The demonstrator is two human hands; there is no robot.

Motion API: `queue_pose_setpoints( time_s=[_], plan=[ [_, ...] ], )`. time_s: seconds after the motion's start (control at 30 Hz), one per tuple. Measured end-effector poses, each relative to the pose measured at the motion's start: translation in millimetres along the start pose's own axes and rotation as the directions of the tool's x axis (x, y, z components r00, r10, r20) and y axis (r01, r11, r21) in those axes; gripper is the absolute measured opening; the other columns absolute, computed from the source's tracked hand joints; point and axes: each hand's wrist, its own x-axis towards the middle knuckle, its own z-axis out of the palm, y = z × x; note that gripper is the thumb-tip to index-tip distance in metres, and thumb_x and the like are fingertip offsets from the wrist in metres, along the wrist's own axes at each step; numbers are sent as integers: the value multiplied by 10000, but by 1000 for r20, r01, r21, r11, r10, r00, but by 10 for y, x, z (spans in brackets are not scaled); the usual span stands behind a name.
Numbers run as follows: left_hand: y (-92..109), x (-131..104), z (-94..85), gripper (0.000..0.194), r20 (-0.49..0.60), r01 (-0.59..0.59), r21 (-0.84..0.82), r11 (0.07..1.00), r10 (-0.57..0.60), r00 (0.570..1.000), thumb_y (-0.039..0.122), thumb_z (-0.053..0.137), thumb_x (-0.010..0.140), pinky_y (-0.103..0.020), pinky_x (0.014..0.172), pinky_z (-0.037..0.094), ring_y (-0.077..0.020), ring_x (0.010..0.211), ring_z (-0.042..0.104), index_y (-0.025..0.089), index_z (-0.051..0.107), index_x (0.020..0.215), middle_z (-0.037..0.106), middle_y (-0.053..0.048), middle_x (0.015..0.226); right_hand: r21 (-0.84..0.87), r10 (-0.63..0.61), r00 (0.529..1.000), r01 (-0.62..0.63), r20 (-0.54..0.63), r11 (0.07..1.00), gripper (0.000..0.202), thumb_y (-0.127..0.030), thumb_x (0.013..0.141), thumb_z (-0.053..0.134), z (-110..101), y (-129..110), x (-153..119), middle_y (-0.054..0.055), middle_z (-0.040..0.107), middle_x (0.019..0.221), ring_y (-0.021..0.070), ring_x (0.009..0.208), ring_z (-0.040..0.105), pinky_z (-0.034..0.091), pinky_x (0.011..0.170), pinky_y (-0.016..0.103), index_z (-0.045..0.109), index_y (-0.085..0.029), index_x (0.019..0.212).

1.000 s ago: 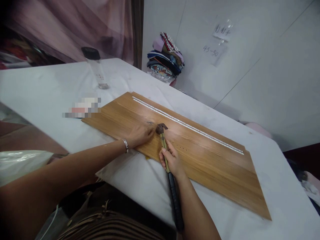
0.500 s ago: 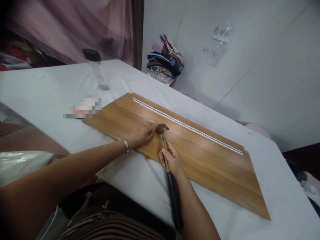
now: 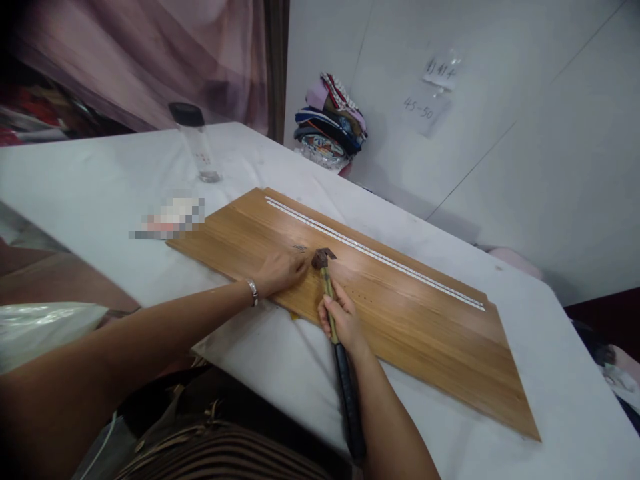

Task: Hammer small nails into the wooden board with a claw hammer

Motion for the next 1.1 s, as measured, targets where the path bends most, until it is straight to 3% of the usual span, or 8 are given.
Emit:
queue_pose_setpoints(
  time_s=[0.23, 0.43, 0.87, 1.1],
  plan=[
    [18, -1, -18, 402, 17, 43, -7, 999, -43, 999, 362, 343, 947, -352, 849, 456, -223, 905, 645, 174, 692, 884, 716, -121, 973, 1, -9, 1000, 9, 0, 1000, 779, -471, 831, 625, 11, -19, -10, -76, 546, 597, 56, 333, 400, 301, 294, 159, 314, -238, 1506],
    [-6, 16, -2, 398, 2, -20, 45, 999, 20, 1000, 337, 323, 949, -348, 798, 459, -230, 888, 654, 170, 684, 942, 716, -115, 978, -50, 13, 1000, -13, 10, 999, 796, -459, 824, 630, 42, -51, -14, -77, 539, 581, 57, 326, 394, 302, 292, 165, 314, -223, 1515],
    [30, 5, -42, 373, 21, 35, 33, 999, -35, 999, 335, 344, 940, -331, 809, 454, -213, 880, 649, 182, 683, 913, 719, -96, 945, -65, -7, 1000, 7, 6, 998, 827, -455, 827, 629, 61, -61, -27, -78, 537, 574, 57, 326, 395, 307, 296, 165, 275, -217, 1535],
    [5, 5, -23, 396, 22, 2, 21, 1000, -2, 1000, 350, 322, 957, -319, 811, 454, -205, 869, 640, 183, 681, 956, 714, -92, 957, -49, -10, 1000, 10, 3, 999, 838, -478, 819, 637, 48, -43, -13, -80, 538, 575, 49, 315, 387, 293, 283, 157, 283, -209, 1529]
  ],
)
